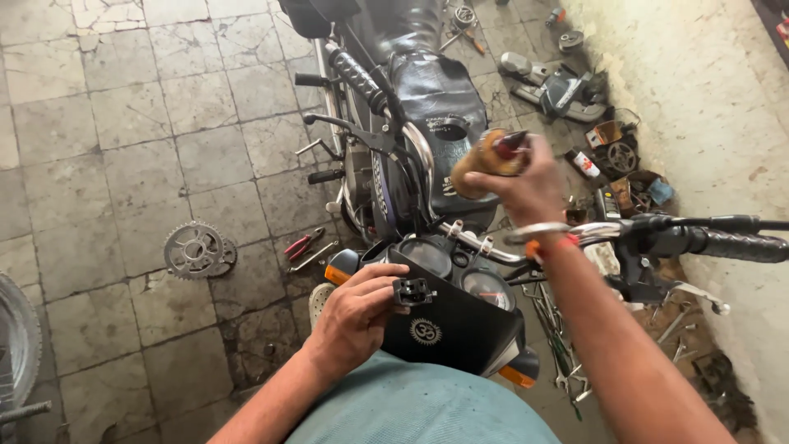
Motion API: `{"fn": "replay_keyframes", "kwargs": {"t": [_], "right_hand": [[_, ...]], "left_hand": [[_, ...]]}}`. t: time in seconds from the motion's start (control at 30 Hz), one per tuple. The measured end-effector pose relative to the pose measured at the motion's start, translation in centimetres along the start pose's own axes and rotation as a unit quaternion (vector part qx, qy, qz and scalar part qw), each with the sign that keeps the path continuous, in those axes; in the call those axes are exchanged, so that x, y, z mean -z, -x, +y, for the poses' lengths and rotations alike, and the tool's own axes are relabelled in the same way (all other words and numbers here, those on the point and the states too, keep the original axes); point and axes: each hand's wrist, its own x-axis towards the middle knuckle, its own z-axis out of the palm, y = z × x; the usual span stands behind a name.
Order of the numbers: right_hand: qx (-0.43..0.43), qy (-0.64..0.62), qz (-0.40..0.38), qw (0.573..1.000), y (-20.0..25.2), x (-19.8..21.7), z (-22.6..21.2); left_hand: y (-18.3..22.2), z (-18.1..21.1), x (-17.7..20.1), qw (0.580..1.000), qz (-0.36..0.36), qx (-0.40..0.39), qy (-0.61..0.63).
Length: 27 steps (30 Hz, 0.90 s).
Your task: Applying adhesive and repairing components on a motorcycle handlebar assembly.
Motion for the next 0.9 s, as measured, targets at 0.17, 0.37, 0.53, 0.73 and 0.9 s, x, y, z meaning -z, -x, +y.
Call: {"fn": "replay_keyframes", "kwargs": {"t": [0.17,0.37,0.53,0.73,0.9], "right_hand": [[0.002,0.066,0.023,0.998,-2.6,-4.6,3.2],[-0.013,0.041,0.053,0.998,-3.1,-5.0,5.2],[-0.029,-0.029,0.111,0.993,2.8,-2.5,1.9],[-0.066,-0.068,-0.217,0.971,12.2,2.1,-7.6],[-0.026,-0.040,-0.273,0.961,13.5,2.5,-8.4]], "left_hand": [[0.0,0.0,-0.1,1.000,0.008,0.000,-0.003],[-0.2,0.2,-0.5,1.000,0.016,-0.005,-0.020],[-0.5,0.9,-0.3,0.999,0.020,0.024,-0.038],[-0.5,1.2,-1.0,0.998,-0.022,0.042,-0.044],[-0.7,1.0,-1.4,0.999,-0.018,0.029,-0.041]]}}
